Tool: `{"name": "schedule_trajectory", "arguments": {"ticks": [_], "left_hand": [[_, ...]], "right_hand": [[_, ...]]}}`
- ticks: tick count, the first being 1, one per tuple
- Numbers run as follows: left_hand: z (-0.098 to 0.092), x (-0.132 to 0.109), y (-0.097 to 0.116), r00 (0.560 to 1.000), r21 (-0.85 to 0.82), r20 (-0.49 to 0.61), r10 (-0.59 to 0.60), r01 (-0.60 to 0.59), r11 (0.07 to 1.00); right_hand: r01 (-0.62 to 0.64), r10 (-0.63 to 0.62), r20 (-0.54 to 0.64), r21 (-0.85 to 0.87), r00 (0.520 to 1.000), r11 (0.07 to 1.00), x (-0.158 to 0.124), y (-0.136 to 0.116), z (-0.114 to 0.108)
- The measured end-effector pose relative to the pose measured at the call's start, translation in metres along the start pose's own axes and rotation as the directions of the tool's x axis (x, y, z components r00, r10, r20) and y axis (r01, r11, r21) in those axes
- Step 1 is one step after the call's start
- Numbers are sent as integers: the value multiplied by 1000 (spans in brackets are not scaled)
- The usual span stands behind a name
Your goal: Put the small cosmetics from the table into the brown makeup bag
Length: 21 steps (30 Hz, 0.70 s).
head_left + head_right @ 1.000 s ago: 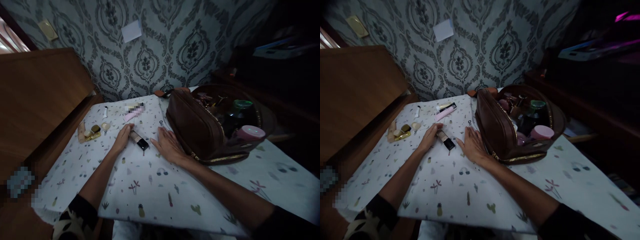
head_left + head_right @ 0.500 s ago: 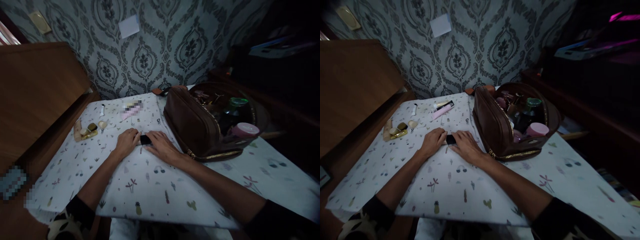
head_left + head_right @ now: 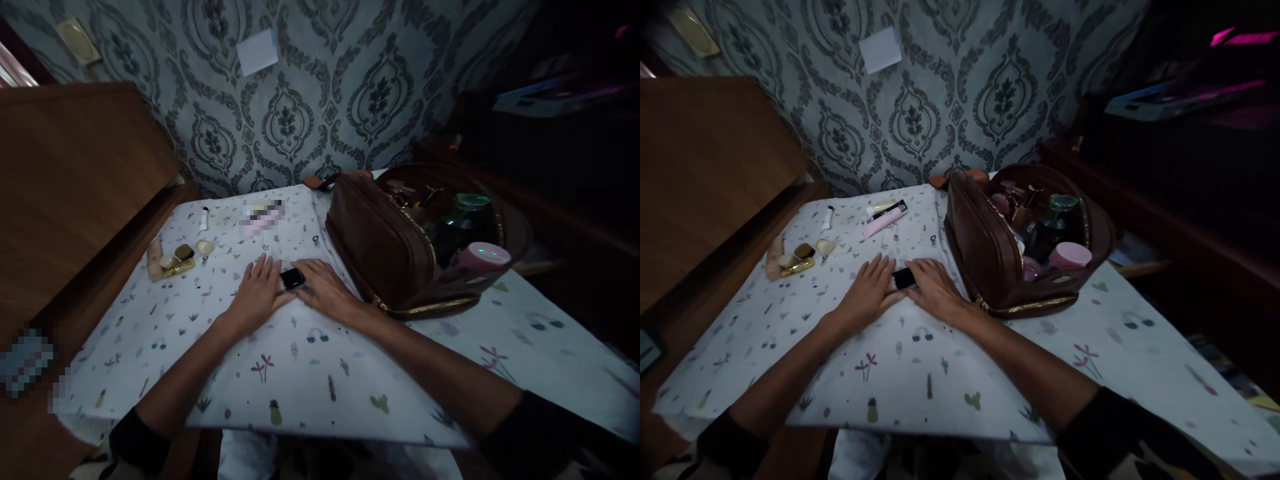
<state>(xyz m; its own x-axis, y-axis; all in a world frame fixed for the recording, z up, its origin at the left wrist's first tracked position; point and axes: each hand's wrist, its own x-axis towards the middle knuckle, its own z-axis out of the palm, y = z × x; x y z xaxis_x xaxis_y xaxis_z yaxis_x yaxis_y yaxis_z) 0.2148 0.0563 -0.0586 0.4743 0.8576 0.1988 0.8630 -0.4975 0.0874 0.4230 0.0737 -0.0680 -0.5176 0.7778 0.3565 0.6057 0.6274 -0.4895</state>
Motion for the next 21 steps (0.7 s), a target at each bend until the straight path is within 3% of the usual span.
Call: {"name": "schedule_trajectory", "arguments": {"ticks": [5,8,11,13,15,18,20,21], "left_hand": [[-2,-17,7,999,-53,-35,0,-2,999],[-14,-19,10,997,-200,-73,7,-22,980],[-29,-13,18,990,-421,-72,-124,83,903],[-35,-5,26,970,-606,-63,-236,151,781],[-37,6,34,953,-772,-75,-295,132,622],[-31,24,44,953,-913,-47,-300,81,400],[-24,32,47,958,-965,10,-287,85,250],[-21,35,47,958,-981,39,-283,91,172]], "right_hand": [[11,-11,0,54,1000,998,0,-1,-1],[-6,13,-44,153,999,988,0,0,-1],[-41,90,-120,357,989,933,-1,-2,-2],[-86,168,-97,559,981,825,0,-6,-2],[-130,209,-9,753,978,645,1,-12,-2],[-134,141,89,923,986,360,3,-22,-1],[-129,119,99,952,988,278,4,-24,1],[-132,135,96,950,986,282,5,-24,2]]}}
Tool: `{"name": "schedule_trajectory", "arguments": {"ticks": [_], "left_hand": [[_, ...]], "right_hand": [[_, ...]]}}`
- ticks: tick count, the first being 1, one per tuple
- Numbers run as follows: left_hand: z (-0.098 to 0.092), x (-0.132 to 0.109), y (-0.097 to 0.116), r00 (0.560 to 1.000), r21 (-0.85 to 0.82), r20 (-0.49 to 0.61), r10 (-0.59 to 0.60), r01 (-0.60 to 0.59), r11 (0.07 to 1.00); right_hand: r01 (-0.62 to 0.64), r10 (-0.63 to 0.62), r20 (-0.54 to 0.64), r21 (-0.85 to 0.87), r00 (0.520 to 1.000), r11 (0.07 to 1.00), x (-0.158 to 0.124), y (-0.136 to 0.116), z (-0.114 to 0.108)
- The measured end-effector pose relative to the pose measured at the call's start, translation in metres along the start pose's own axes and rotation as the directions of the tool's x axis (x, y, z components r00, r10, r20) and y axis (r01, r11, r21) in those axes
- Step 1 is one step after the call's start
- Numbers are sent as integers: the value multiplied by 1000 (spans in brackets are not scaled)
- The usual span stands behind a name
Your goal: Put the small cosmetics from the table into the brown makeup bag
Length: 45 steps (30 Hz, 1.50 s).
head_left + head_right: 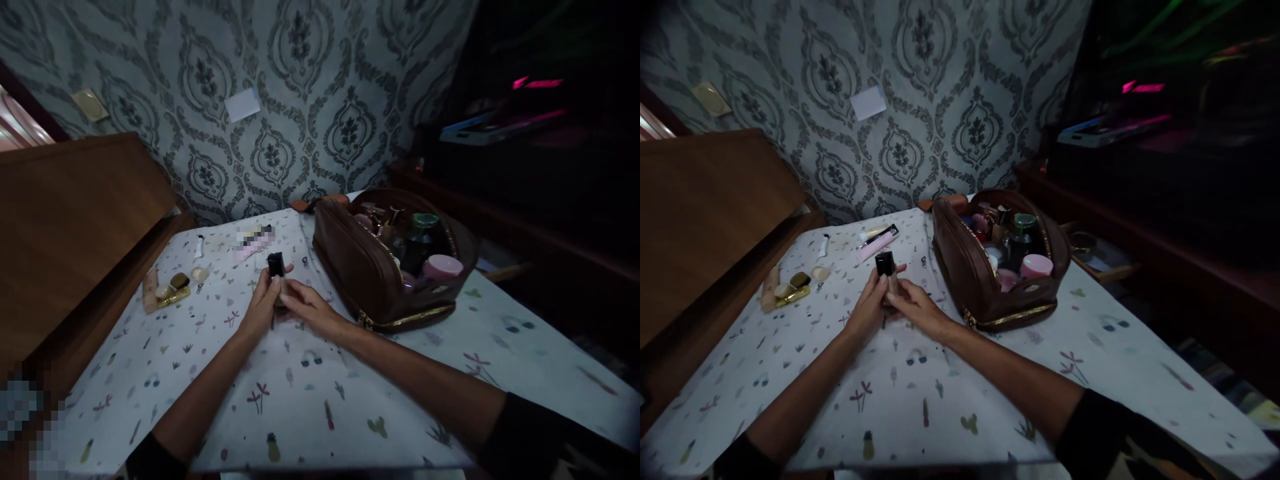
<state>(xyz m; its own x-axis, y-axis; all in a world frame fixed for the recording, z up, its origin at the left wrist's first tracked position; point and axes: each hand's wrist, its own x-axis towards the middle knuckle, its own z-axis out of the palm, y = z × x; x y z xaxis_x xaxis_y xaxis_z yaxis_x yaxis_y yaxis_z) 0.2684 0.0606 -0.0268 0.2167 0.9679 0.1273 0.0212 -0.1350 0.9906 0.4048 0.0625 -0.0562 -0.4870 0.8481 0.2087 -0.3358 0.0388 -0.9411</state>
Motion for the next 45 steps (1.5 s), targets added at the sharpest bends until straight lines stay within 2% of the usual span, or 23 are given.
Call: {"name": "schedule_trajectory", "arguments": {"ticks": [2,4,8,11,17,24,28,33,36,40,43,45], "left_hand": [[0,3,-4,999,-140,1,-34,34,990],[-2,4,-4,999,-245,-25,-40,33,969],[-6,1,-3,993,-385,-116,-38,-9,923],[-6,-1,-6,982,-423,-174,-70,-10,906],[-3,-1,-12,974,-395,-191,-119,34,918],[2,-4,-6,988,-453,-104,-112,53,890],[1,-4,-6,992,-453,-74,-101,56,890],[2,-5,-9,989,-461,-95,-117,60,885],[5,-7,-10,992,-418,-63,-108,72,905],[6,-8,-14,990,-376,-65,-125,92,922],[3,-9,-17,989,-299,-93,-116,84,951],[0,-10,-17,995,-183,-38,-96,88,979]], "right_hand": [[8,-14,-60,-98,998,995,0,1,-1],[36,-63,-93,-266,994,963,-1,-2,-2],[61,-111,-48,-594,993,802,-8,-12,0],[33,-60,-16,-685,998,728,-11,-19,3],[52,-66,7,-703,998,709,-10,-17,3],[19,-52,-23,-722,998,692,-13,-18,3],[21,-50,-20,-699,999,715,-14,-18,4],[-27,-95,-153,-649,984,760,-12,-14,5],[-51,-106,-228,-591,968,805,-12,-14,5],[-31,-94,-230,-486,969,874,-14,-15,6],[19,-203,-259,-574,944,819,-14,-17,4],[22,-277,-293,-649,915,760,-14,-18,3]]}}
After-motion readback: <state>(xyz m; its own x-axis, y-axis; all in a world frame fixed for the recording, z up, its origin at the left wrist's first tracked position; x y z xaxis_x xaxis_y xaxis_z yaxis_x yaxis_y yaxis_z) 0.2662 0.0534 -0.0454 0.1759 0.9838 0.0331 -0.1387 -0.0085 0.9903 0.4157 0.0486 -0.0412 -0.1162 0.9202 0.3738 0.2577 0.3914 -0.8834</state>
